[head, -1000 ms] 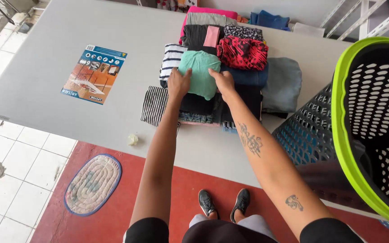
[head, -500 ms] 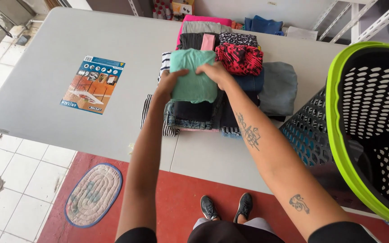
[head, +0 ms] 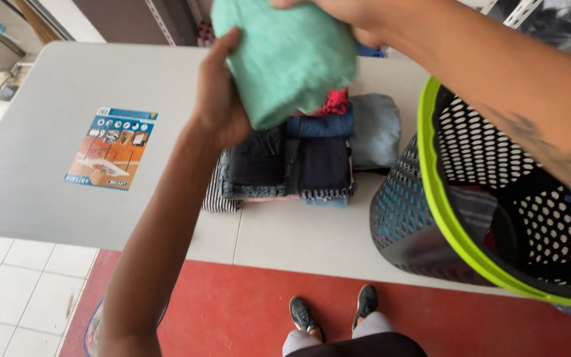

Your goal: Organizing folded clothes by transferring them from a folding table into a laundry basket.

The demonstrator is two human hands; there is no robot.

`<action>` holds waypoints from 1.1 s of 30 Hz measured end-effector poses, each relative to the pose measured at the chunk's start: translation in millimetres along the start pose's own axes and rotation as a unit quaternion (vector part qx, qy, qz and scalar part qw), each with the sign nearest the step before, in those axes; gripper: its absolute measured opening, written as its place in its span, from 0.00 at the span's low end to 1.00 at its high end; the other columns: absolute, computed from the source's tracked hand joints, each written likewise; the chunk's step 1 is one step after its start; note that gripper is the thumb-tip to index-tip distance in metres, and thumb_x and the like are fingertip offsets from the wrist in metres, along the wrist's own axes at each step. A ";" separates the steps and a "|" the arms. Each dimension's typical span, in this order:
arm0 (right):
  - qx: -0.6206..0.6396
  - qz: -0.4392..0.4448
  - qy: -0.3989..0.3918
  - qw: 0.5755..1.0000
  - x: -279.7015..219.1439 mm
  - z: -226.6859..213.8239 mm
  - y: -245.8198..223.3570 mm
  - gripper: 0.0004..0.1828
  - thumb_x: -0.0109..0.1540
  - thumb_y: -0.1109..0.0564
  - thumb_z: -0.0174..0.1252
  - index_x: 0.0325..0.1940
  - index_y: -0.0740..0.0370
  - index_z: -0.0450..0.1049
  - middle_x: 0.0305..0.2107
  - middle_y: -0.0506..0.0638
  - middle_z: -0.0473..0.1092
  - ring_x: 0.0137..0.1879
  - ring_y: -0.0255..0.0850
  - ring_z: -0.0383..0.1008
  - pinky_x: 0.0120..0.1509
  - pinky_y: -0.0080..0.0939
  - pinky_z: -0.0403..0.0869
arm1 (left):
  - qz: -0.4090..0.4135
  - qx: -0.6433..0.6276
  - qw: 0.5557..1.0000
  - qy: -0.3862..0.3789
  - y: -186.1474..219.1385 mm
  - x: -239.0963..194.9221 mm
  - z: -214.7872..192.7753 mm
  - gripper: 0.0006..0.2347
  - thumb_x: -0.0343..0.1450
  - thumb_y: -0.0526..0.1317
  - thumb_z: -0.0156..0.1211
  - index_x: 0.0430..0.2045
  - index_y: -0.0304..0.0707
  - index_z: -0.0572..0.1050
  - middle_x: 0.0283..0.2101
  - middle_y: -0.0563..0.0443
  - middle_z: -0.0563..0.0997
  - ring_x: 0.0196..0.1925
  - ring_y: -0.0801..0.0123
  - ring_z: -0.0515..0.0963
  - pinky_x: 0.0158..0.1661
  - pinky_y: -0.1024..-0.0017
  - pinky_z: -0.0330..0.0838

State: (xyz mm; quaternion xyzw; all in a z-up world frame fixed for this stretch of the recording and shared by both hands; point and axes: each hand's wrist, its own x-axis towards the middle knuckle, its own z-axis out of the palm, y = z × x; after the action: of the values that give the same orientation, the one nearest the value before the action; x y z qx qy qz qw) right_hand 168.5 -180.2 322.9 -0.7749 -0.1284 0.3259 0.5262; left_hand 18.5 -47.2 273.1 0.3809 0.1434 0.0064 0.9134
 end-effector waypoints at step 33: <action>0.205 0.175 0.038 0.962 -19.2 -153.7 515.1 0.40 0.43 0.67 0.72 0.59 0.64 0.68 0.44 0.60 0.73 0.52 0.59 0.76 0.50 0.65 0.77 | -0.113 0.915 0.192 -0.335 -414.6 220.4 136.6 0.15 0.69 0.45 0.65 0.46 0.38 0.76 0.41 0.43 0.80 0.40 0.55 0.82 0.37 0.54 0.84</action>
State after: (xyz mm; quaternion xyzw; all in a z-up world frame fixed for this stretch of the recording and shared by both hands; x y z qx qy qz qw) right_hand 178.1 -516.0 -97.2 -0.6727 0.0996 0.4024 0.6129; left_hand 225.8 -409.6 18.4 0.8951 -0.2299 -0.3610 -0.1249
